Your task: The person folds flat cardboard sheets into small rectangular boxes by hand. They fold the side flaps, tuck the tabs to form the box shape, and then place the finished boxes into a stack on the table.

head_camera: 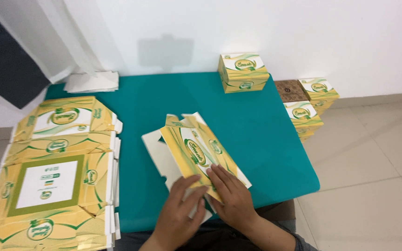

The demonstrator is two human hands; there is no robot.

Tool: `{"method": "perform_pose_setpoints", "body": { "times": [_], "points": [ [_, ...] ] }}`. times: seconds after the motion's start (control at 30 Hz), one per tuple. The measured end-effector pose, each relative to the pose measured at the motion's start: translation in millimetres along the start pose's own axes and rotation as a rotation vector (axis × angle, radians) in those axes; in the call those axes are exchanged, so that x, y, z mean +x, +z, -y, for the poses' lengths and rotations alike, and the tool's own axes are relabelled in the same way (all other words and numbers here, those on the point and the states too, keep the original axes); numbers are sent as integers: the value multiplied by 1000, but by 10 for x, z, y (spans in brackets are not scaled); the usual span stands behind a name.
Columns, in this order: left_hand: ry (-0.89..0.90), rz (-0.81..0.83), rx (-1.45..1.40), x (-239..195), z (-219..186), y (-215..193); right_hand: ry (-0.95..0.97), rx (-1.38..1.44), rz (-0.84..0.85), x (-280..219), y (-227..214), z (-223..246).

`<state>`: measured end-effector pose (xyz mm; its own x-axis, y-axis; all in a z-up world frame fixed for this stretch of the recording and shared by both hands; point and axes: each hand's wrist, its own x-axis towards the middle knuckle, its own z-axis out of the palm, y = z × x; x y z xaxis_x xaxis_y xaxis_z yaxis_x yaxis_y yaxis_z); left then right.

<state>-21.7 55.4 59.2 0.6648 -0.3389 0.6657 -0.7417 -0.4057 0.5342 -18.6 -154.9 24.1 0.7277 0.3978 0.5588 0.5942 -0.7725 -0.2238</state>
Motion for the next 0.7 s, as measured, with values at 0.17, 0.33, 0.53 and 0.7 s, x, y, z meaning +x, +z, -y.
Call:
{"method": "perform_pose_setpoints", "body": {
  "times": [0.17,0.33,0.53,0.7],
  "points": [
    [256,-52,34,-59,10,-47,158,226,-354,-85,-57,-571],
    [-154,-104,245,-3,413,-288,523,434,-305,556,-432,-1203],
    [-645,168,398,-346,1028,-103,838,578,114,1246,-473,-1556],
    [-633,174,363,-436,1001,-106,858,259,344,712,-610,-1358]
  ]
}}
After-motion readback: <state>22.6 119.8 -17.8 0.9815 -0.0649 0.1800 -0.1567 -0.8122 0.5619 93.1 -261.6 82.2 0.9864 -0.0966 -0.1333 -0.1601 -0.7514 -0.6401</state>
